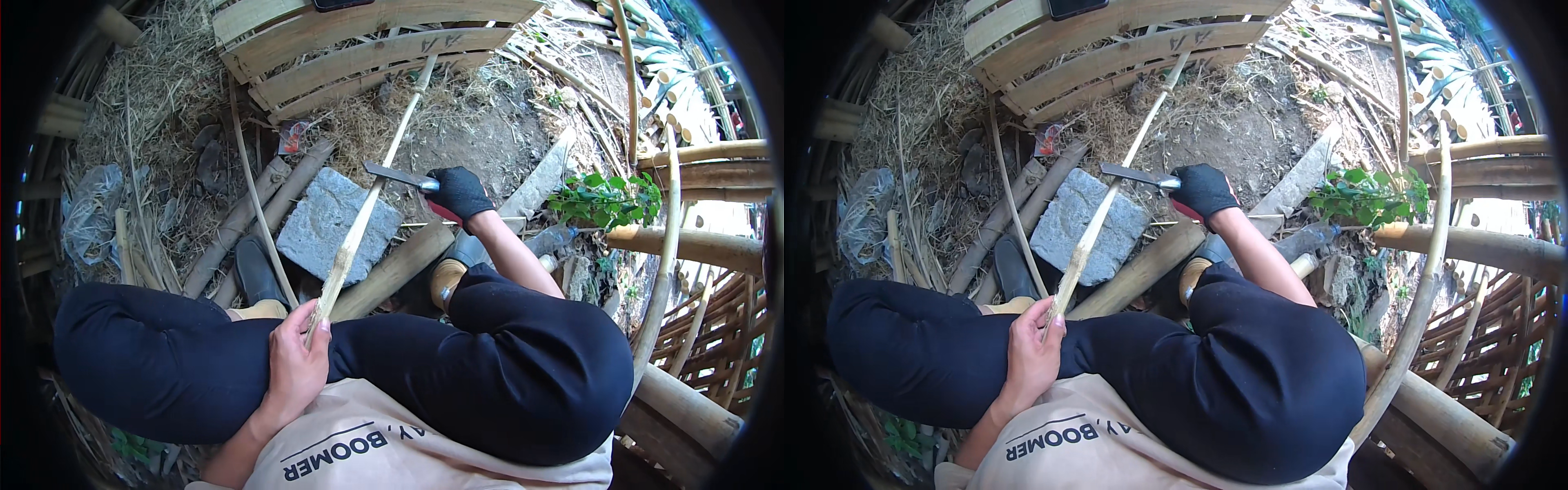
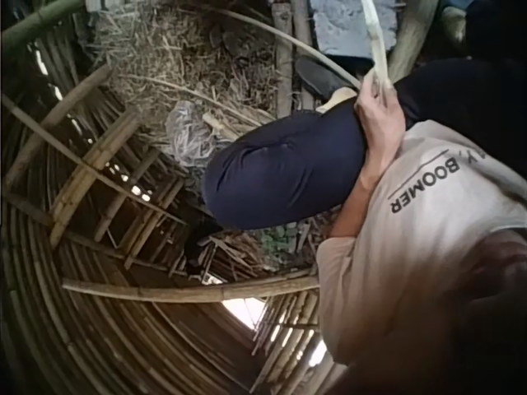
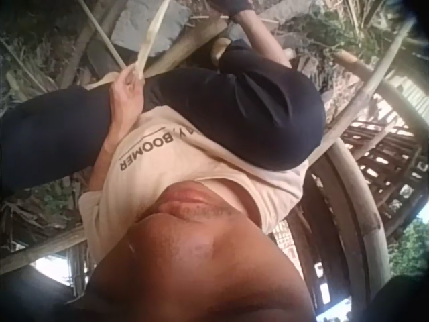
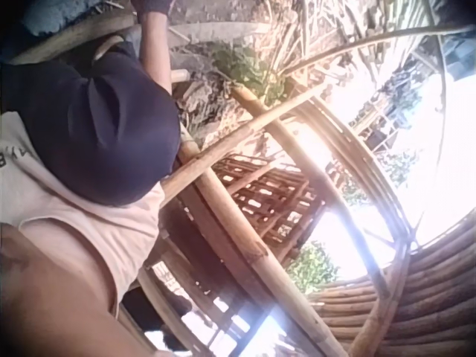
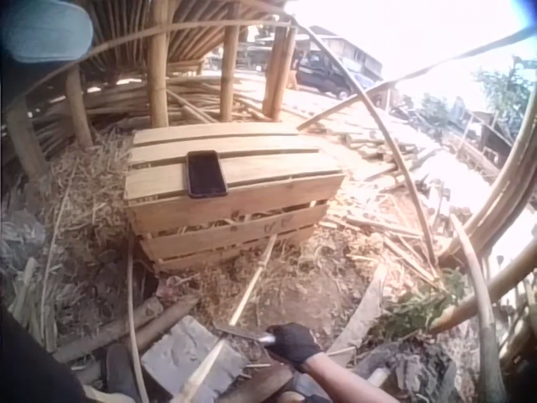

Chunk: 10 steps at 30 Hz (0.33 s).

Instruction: The person shaves a piece of bamboo using a blade while holding the wood steady by hand against their leg.

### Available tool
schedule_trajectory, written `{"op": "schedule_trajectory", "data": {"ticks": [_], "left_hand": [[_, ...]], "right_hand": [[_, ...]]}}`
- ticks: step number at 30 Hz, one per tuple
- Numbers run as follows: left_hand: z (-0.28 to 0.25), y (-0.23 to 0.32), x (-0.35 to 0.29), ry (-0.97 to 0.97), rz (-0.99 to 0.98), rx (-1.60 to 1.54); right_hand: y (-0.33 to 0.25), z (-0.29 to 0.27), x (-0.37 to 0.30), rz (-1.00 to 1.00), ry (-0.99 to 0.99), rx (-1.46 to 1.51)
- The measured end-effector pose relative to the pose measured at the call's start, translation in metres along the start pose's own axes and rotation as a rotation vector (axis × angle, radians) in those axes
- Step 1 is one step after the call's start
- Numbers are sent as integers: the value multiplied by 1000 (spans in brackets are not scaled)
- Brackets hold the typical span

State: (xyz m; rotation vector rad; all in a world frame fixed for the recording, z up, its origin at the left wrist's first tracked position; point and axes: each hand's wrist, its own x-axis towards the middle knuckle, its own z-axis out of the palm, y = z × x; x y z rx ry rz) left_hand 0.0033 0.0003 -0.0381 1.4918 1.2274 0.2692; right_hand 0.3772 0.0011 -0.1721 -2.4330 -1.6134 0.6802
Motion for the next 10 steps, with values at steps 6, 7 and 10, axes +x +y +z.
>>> {"op": "schedule_trajectory", "data": {"ticks": [6,7,10], "left_hand": [[2,-1,0,-14,-22,-25],[2,-2,-1,-24,-10,-15],[3,-5,0,-25,30,14]], "right_hand": [[-27,-7,-29,-161,-22,15],[-31,-8,-33,-253,-44,9],[-39,-10,-32,-293,-99,-30]]}}
